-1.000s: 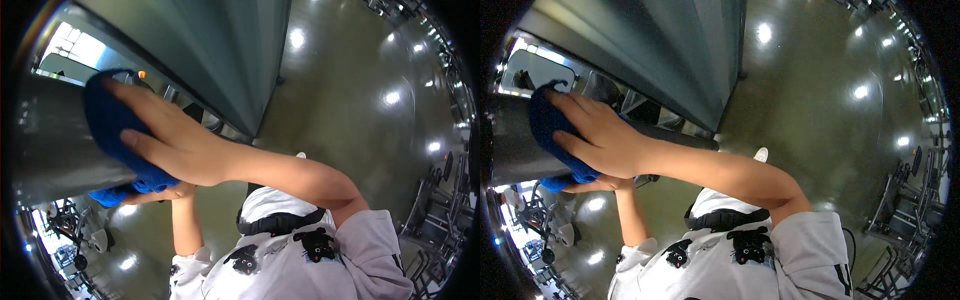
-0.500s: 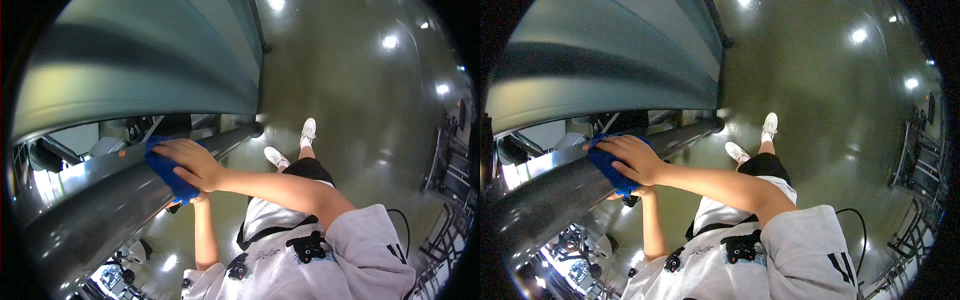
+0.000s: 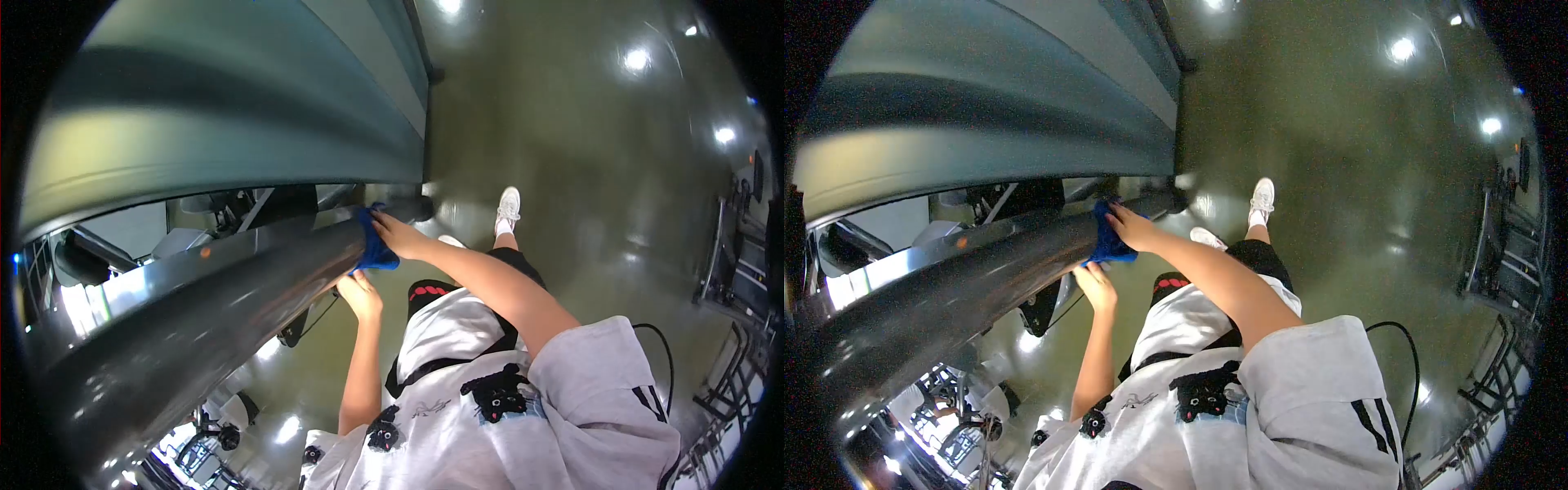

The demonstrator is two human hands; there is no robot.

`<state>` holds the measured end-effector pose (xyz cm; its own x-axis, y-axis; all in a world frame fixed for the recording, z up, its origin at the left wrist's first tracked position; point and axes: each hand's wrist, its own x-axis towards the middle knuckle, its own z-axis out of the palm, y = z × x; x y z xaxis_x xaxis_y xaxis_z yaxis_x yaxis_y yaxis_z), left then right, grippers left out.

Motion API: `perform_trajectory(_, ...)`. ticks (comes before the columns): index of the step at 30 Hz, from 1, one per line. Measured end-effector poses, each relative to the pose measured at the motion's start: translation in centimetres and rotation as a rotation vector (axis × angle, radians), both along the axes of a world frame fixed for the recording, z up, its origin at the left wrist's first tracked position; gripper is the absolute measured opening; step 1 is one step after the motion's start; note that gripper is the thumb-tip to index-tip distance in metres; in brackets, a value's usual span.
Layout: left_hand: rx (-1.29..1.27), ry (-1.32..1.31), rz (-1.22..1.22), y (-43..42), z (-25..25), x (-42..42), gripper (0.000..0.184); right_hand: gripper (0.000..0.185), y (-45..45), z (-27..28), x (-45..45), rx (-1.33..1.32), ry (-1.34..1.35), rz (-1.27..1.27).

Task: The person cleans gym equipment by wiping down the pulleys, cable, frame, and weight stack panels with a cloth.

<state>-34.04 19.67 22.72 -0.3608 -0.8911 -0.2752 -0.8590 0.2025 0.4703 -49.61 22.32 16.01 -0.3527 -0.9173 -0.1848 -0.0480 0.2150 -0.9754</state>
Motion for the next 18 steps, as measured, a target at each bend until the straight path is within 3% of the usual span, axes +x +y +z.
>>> perform_trajectory(1,-0.24,0.217,-0.081,0.1,-0.5,-0.8,0.037,0.052,0.1,0.5,-0.1,0.118,-0.052,0.012)
perform_trajectory(2,-0.253,0.234,-0.074,0.0,-0.4,-1.0,0.037,0.052,0.1,1.1,-0.1,0.107,-0.033,0.017)
perform_trajectory(4,0.096,0.188,0.079,0.1,0.0,-1.5,0.038,0.058,0.5,2.6,0.1,0.217,-0.121,0.054)
perform_trajectory(6,0.098,0.078,0.17,-1.0,-1.3,-1.2,0.031,0.057,0.7,4.5,-0.3,0.234,-0.109,0.077)
perform_trajectory(7,0.229,0.272,0.288,-2.0,-3.9,-0.3,0.03,0.057,0.8,5.7,-0.8,0.225,-0.085,0.08)
perform_trajectory(9,0.515,0.744,0.551,-2.1,-3.3,-1.8,0.035,0.051,1.1,8.0,-2.2,0.117,0.043,0.171)
perform_trajectory(12,0.646,0.821,0.717,-0.3,1.1,-4.1,0.03,0.042,1.1,13.2,-5.2,-0.013,0.163,0.202)
perform_trajectory(13,0.64,0.857,0.736,0.0,1.4,-4.2,0.03,0.032,1.3,15.6,-5.9,-0.098,0.168,0.099)
perform_trajectory(15,0.963,0.787,0.533,0.5,1.8,-4.2,0.025,0.031,1.1,18.8,-8.0,-0.126,0.2,0.099)
perform_trajectory(18,0.742,0.732,0.386,2.4,6.8,-8.5,0.021,0.025,0.6,21.3,-11.2,-0.223,0.22,0.036)
